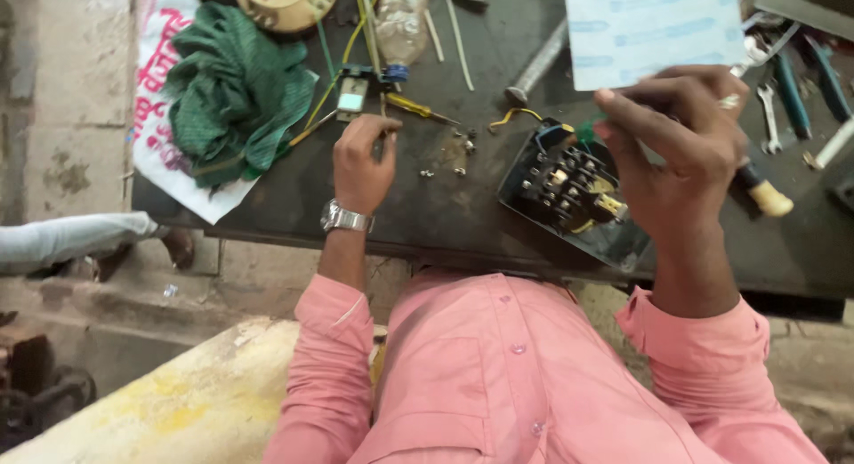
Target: The person uses a green-handled screwdriver to tighten screws on a small black electrical component placed on a cluttered workbench. They repeatedly pick up small metal parts and insert them into the component while adjusting connections.
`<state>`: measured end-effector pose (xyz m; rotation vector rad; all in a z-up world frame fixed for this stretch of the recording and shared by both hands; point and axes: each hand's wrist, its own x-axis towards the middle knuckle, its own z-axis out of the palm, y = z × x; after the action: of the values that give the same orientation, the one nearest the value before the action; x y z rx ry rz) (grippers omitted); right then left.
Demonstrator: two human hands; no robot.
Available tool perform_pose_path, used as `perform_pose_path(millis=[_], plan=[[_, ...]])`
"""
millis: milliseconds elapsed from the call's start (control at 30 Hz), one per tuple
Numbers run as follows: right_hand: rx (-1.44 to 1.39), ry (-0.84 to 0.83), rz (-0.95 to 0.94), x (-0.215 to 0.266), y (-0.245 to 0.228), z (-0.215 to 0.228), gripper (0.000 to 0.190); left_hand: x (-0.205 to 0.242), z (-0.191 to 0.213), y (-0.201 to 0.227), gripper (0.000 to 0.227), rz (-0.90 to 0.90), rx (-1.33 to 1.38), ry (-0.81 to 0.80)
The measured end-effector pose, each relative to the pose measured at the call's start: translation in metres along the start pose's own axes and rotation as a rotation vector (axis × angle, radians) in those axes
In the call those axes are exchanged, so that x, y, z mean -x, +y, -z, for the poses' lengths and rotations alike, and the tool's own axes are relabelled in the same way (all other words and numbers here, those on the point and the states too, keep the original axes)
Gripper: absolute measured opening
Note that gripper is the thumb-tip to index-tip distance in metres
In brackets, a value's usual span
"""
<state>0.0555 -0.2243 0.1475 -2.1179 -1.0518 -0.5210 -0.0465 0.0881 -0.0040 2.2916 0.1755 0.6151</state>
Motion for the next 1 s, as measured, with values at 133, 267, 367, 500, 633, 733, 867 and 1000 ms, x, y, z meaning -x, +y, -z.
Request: perform_pose_path(millis=[133, 267, 367, 500, 633, 733, 867, 1000], plan=[[-0.078, -0.061, 0.005, 0.001, 0.004, -0.005, 0.028, 0.024, 0.007, -0.007, 0.014, 0.010, -0.061, -0.145], [-0.064, -0.036, 0.044, 0.002, 0.005, -0.009, 0.025, 0.040, -0.011, 0.007, 0.024, -0.030, -0.072, -0.175], [-0.081, -0.026, -0.012, 0.002, 0.004, -0.011, 0.027, 0.040, -0.022, 0.015, 0.027, -0.042, -0.087, -0.198], [-0.089, -0.038, 0.038, -0.001, 0.000, -0.010, 0.023, 0.032, -0.034, 0.023, 0.028, -0.116, -0.122, -0.221], [0.031, -0.001, -0.006, -0.001, -0.005, -0.009, 0.029, 0.029, -0.048, 0.031, 0.028, -0.199, -0.222, -0.259], [-0.005, 0.001, 0.034, -0.001, -0.005, -0.008, 0.030, 0.027, -0.055, 0.034, 0.030, -0.188, -0.313, -0.273], [0.019, -0.024, 0.009, 0.005, -0.005, -0.007, 0.029, 0.027, -0.066, 0.032, 0.021, -0.186, -0.398, -0.302], [-0.019, -0.033, -0.003, 0.004, -0.008, -0.005, 0.028, 0.025, -0.072, 0.028, 0.013, -0.173, -0.349, -0.325]])
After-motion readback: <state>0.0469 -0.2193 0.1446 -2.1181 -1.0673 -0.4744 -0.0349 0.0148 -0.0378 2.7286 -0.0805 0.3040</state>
